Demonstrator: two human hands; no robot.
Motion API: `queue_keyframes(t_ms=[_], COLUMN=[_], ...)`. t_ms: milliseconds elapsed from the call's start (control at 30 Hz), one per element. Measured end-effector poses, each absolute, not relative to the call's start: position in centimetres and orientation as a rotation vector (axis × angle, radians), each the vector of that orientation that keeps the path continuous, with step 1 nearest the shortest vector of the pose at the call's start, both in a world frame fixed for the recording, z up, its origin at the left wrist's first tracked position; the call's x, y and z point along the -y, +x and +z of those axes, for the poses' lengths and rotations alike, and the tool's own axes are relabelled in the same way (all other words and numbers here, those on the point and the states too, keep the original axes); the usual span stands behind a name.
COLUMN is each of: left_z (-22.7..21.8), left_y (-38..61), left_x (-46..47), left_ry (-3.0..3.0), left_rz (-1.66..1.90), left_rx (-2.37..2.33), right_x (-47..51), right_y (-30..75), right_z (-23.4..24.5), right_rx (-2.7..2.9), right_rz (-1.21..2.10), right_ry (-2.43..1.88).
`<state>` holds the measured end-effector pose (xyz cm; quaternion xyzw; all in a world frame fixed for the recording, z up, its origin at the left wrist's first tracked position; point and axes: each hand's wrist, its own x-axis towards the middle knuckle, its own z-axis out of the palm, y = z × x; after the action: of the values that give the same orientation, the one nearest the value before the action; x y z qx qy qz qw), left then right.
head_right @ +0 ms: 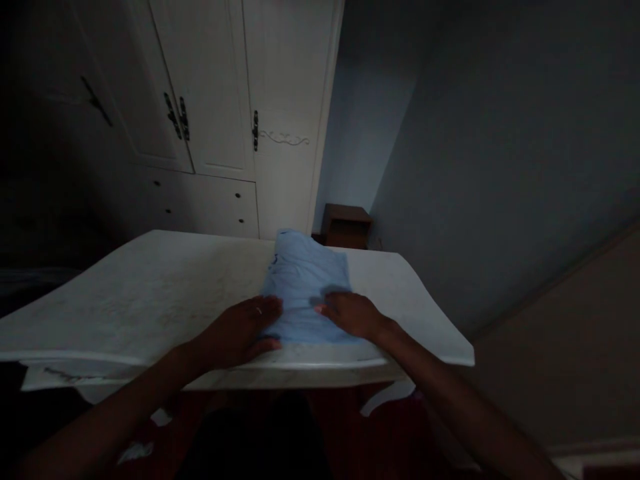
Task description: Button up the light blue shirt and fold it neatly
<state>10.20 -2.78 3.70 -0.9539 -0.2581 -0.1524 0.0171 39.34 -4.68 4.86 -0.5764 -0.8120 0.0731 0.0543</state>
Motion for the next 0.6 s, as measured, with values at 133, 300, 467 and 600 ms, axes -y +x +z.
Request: queue_keyframes(t_ms=[133, 300, 467, 600], left_z=[6.1, 6.8, 4.3, 2.3], left_y=[12.0, 13.9, 14.4, 14.3], left_x=[1.9, -0.8, -2.8, -2.8], left_ry=[-3.026, -2.888, -2.905, -2.944], left_rz=[-0.378, -0.454, -0.688, -0.765], left_rx=[0.865, 0.898, 0.907, 0.894], right_x=[-1.4, -12.0, -20.4, -24.3], right_y=[35.2, 29.3, 27.0, 27.5], right_z=[8.8, 10.9, 10.4, 8.9], right_rx=[2.452, 2.408, 2.258, 2.242], right_rz=[0.12, 0.001, 0.019, 0.21], right_ry=[-1.579, -1.582, -1.969, -2.109])
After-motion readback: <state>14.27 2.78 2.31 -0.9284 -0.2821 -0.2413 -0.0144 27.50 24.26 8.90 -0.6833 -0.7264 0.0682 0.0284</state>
